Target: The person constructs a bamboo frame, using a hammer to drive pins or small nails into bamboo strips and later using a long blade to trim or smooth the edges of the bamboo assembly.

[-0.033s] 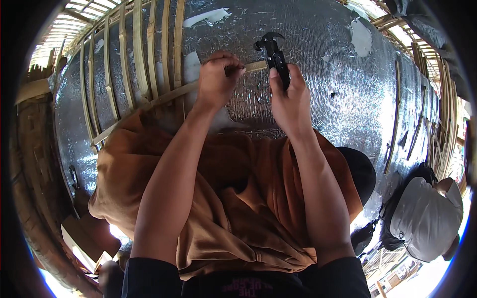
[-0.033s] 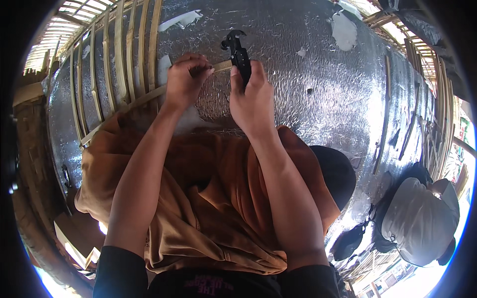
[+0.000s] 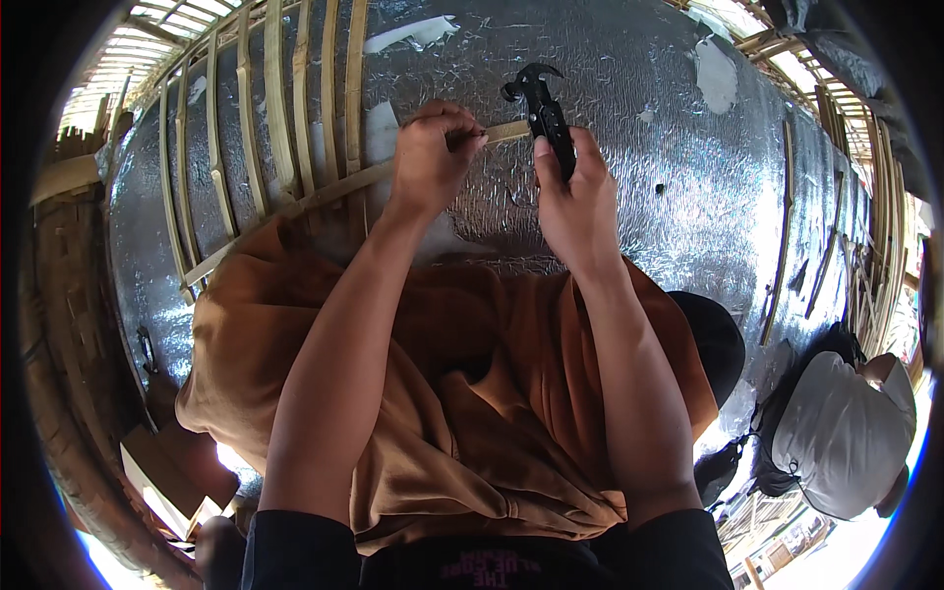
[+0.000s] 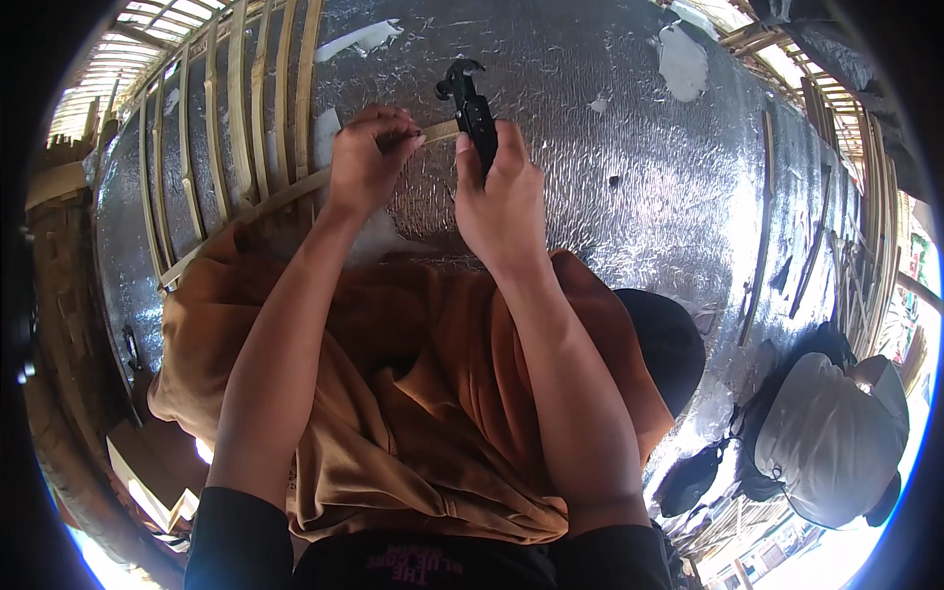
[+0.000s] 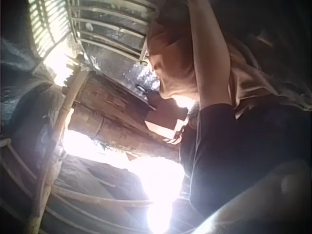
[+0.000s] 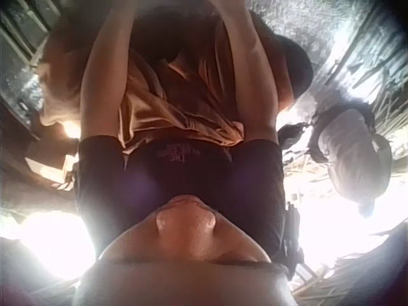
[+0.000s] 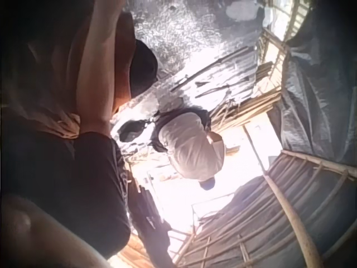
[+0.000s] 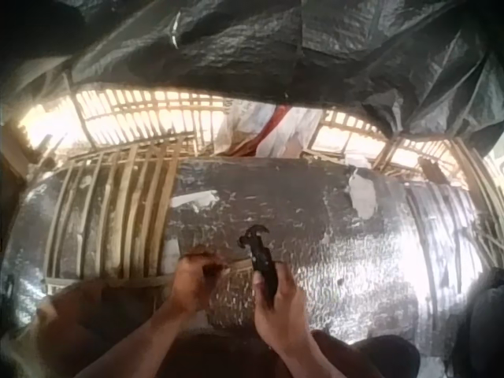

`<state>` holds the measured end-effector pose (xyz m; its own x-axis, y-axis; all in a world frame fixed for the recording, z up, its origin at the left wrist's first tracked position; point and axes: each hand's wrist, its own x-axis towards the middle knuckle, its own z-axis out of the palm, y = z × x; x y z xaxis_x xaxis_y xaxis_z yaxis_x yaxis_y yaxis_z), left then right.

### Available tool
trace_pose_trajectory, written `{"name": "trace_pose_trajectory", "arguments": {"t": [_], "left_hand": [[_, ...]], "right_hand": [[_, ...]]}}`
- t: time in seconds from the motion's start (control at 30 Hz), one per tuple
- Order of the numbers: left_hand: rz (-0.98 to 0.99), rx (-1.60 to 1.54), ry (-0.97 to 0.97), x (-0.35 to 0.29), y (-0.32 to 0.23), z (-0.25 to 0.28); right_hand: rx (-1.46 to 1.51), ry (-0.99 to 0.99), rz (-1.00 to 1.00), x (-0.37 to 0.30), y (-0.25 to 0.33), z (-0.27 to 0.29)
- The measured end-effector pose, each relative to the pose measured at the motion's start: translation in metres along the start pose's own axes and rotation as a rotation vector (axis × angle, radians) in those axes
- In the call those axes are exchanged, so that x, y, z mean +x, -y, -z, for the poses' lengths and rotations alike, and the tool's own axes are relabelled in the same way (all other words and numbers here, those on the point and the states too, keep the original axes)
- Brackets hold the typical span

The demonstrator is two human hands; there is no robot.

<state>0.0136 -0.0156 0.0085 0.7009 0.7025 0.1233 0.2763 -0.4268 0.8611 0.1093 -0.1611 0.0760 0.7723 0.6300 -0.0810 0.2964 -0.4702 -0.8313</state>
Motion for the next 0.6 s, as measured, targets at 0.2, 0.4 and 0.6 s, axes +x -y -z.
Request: {"name": "trace_pose_trajectory", "arguments": {"t": [0.2, 0.4, 0.6], "left_hand": [[-0.002, -0.024, 0.007, 0.0, 0.001, 0.001], [0.074, -0.026, 0.017, 0.0, -0.002, 0.001], [0.108, -0.044, 0.018, 0.0, -0.001, 0.0]], "right_hand": [[-0.035, 0.046, 0.093, -0.014, 0.006, 0.007], [-0.293, 0.14, 0.261, -0.024, 0.007, 0.01], [-0.4, 0.166, 0.243, -0.03, 0.003, 0.003]]}}
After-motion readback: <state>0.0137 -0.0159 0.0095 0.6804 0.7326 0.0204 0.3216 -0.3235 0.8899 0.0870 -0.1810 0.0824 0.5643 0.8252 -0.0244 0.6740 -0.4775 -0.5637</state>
